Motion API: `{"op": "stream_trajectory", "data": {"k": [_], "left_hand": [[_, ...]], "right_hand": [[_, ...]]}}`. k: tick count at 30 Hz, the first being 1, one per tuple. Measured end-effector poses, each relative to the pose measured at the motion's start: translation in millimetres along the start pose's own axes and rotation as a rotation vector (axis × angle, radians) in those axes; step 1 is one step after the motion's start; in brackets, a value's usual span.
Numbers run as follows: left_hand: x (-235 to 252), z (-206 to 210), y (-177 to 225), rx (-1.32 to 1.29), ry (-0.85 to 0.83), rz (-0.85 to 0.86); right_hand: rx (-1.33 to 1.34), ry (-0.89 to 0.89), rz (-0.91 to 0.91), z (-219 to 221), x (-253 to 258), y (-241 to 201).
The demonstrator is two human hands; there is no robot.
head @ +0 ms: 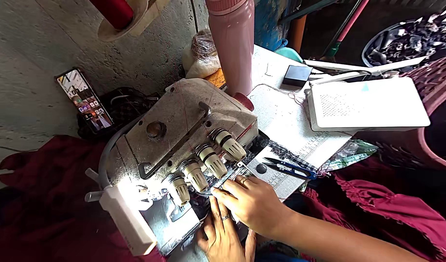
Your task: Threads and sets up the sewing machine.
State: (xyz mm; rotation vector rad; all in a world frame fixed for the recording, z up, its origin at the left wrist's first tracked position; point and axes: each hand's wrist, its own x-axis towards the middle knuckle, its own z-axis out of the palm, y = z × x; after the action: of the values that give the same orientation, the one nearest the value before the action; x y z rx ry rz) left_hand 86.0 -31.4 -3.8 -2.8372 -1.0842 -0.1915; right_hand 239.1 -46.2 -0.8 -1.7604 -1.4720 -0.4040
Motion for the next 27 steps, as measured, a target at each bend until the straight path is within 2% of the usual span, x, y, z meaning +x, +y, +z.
{"op": "stream_trajectory", "data": {"k": [7, 16, 27], "left_hand": [[-0.4, 0.5, 0.3, -0.004, 0.011, -0.009], [-1.1, 1.1, -1.1, -0.008, 0.010, 0.002], [-0.9, 1.8, -0.9, -0.065, -0.001, -0.018]], "right_hand": [[-0.043, -0.036, -0.069, -0.2, 11.4, -1.6], [0.167, -0.008, 0.136, 11.2, 5.6, -7.2], [0.192, -0.011, 0.181, 11.9, 8.0, -10.3]]}}
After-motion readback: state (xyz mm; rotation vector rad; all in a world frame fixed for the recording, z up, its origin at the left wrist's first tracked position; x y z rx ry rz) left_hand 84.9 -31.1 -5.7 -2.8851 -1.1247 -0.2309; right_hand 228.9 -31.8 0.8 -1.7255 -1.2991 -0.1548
